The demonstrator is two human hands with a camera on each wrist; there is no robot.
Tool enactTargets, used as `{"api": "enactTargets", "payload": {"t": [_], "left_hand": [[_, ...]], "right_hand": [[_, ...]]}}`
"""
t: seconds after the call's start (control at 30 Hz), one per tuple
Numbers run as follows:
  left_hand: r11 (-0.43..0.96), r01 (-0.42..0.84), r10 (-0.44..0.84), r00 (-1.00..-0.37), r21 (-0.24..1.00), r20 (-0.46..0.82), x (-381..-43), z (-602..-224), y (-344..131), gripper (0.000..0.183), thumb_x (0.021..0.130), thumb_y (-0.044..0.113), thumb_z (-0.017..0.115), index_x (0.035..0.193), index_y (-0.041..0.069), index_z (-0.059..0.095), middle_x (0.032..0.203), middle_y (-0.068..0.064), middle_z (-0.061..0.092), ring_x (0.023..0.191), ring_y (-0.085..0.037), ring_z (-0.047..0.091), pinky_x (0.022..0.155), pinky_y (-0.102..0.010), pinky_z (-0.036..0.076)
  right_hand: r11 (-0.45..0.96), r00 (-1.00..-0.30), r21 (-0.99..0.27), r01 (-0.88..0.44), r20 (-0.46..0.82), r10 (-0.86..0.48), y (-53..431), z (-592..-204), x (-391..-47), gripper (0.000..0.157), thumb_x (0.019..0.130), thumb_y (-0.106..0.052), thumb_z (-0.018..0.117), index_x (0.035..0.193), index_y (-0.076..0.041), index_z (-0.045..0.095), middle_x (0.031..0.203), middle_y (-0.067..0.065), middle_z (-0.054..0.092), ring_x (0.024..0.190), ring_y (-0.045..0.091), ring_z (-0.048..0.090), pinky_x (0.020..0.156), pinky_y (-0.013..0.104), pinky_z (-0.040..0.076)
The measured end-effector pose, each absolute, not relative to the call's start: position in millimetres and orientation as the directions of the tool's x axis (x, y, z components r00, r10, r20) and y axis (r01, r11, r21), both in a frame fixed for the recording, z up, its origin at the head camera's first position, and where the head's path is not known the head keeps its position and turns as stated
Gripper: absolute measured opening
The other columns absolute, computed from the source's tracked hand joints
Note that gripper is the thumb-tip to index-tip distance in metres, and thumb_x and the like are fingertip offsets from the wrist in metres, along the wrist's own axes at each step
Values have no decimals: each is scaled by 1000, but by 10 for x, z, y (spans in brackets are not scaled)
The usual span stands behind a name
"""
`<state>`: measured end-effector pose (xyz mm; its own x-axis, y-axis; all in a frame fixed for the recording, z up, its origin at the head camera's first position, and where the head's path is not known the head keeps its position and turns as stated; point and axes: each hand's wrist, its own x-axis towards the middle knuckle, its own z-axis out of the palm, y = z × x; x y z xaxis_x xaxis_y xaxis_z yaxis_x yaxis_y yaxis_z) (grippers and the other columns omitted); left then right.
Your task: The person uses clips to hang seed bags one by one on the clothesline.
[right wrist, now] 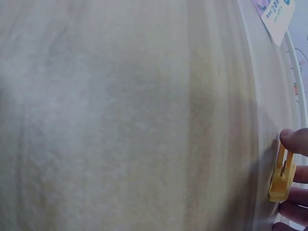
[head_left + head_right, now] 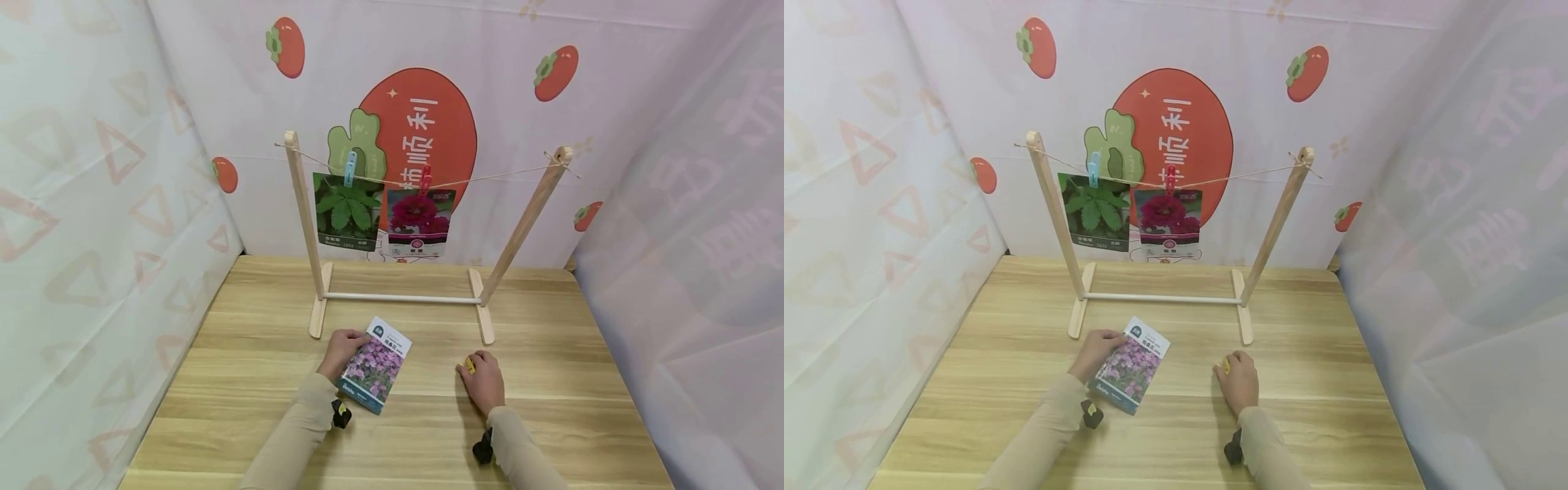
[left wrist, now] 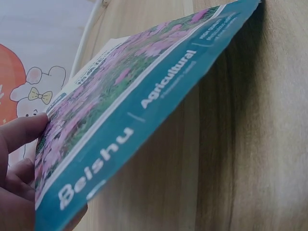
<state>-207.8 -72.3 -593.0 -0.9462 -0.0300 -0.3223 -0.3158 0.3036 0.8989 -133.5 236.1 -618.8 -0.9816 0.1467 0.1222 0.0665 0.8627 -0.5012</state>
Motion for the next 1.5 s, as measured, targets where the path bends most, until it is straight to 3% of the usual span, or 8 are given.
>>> {"api": "enactTargets", "payload": {"t": [0.4, 0.7, 1.5], "left_hand": [[229, -354, -31, -934, 907, -357, -2087, -5825, -755, 19, 88, 13, 71, 99, -2, 73, 101, -17, 71, 78, -15, 63, 66, -25, 51], [179, -349, -34, -936, 920, -349, -2105, -5763, -757, 18, 90, 11, 69, 101, -3, 72, 94, -12, 70, 75, -13, 60, 64, -24, 50], [177, -309, -54, -951, 935, -304, -2153, -5645, -750, 22, 91, 16, 68, 104, -1, 71, 97, -12, 69, 80, -14, 59, 67, -23, 48]], "right_hand": [[807, -983, -582, 99, 67, 169, 2441, -6095, -1348, 36, 87, -22, 71, 106, 8, 69, 110, 25, 64, 103, 41, 59, 90, 54, 48], [777, -980, -610, 157, 0, 198, 2511, -6045, -1397, 39, 88, -23, 70, 111, 8, 68, 110, 25, 64, 100, 38, 60, 87, 52, 50], [747, -978, -649, 143, 23, 207, 2481, -5859, -1442, 35, 86, -19, 73, 109, 6, 68, 95, 18, 64, 85, 26, 56, 73, 38, 46]]}}
